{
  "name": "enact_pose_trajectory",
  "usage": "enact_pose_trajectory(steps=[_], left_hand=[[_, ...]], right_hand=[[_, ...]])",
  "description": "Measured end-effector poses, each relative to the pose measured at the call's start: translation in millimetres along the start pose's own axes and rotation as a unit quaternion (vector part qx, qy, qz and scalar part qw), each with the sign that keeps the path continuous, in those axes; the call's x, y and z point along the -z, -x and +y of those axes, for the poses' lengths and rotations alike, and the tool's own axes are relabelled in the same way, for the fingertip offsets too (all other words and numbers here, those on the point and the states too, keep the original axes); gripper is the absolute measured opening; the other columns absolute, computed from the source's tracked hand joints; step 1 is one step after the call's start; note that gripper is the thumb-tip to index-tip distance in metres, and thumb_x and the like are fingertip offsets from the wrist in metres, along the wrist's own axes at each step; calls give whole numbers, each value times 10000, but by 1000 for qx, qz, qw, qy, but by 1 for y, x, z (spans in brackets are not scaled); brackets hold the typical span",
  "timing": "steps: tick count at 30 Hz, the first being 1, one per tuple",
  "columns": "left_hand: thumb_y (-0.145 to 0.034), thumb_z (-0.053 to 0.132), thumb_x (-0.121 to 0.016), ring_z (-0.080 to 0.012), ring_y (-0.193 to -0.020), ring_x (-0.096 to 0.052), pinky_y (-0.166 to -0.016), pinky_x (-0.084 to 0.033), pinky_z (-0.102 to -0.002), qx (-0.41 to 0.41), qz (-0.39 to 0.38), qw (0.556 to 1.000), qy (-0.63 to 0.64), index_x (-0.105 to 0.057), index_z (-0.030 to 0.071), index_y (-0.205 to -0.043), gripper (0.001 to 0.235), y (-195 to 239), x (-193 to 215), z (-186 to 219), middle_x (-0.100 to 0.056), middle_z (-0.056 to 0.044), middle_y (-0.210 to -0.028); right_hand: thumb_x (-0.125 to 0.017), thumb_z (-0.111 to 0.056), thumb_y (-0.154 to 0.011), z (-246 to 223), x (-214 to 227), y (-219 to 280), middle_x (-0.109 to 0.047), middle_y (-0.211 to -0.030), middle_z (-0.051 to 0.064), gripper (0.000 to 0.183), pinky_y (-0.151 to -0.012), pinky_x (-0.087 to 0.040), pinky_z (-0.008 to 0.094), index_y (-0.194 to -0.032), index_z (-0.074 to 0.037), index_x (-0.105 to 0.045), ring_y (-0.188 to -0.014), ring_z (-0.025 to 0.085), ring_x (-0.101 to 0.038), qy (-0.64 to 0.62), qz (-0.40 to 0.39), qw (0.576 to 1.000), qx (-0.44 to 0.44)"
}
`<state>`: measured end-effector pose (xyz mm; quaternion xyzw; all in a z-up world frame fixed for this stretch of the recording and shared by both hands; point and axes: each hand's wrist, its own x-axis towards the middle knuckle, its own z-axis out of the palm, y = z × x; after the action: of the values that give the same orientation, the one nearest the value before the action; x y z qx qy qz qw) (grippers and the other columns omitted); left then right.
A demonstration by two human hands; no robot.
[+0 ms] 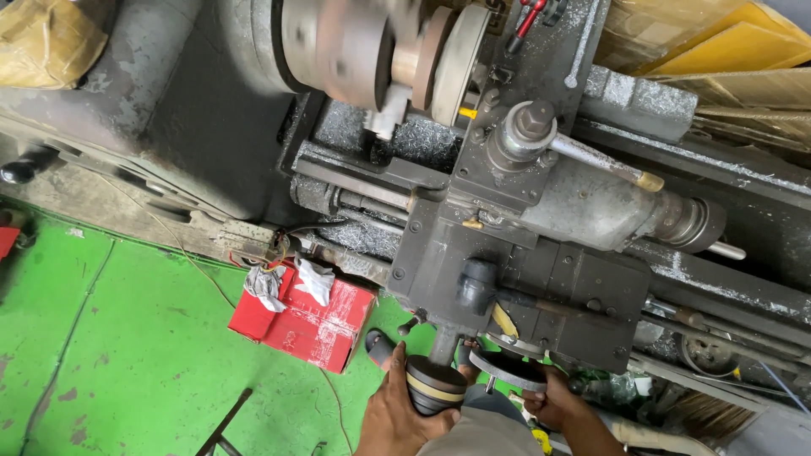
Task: Operating a manual metal lathe by adjusting handwheels to machine a cylindrical part.
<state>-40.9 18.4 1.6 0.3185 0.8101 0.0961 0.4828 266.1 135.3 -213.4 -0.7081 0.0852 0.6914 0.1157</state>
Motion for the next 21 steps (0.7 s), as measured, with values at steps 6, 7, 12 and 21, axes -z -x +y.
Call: enact_pose_trajectory(steps=[6,7,12,21], left_hand=[[-532,679,-779,-335,-1235,-648,-1003,-560,-456,2,1,1000,2,-139,293,-1629,1327,-1,-1,-1,-617,-96,-1388],[-532,679,-779,-335,-1235,-648,-1003,-560,-456,1,1,1000,2,-139,293,-1629,1327,-1,-2,-2,-617,-96,-1388],[-551,680,-786,-337,-1246,-643,-1017,-561,-459,-6,-2,1000,0,-131,265,-1631,1329,-2,-2,-3,-599,-99,-1414],[-537,743,-772,-366,-1235,-640,-987,-561,-488,-19,13,1000,-1,-125,274,-1635,1358,-6,-12,-13,-600,-130,-1399]], right_hand=[[-471,-187,-1020,2,2,-8,-358,-608,24,61,-368,-124,268,-974,-150,-484,-357,90,-248,2,1,1000,14],[-471,-187,-1020,1,1,-5,-358,-608,24,61,-368,-124,268,-974,-150,-484,-357,90,-248,2,1,1000,14],[-462,-222,-1040,1,2,-7,-333,-583,3,72,-395,-115,280,-1035,-233,-533,-370,90,-236,-12,5,1000,-11],[-464,-197,-1029,1,0,-2,-375,-638,24,54,-371,-125,260,-994,-164,-488,-368,90,-249,-5,-13,1000,7]])
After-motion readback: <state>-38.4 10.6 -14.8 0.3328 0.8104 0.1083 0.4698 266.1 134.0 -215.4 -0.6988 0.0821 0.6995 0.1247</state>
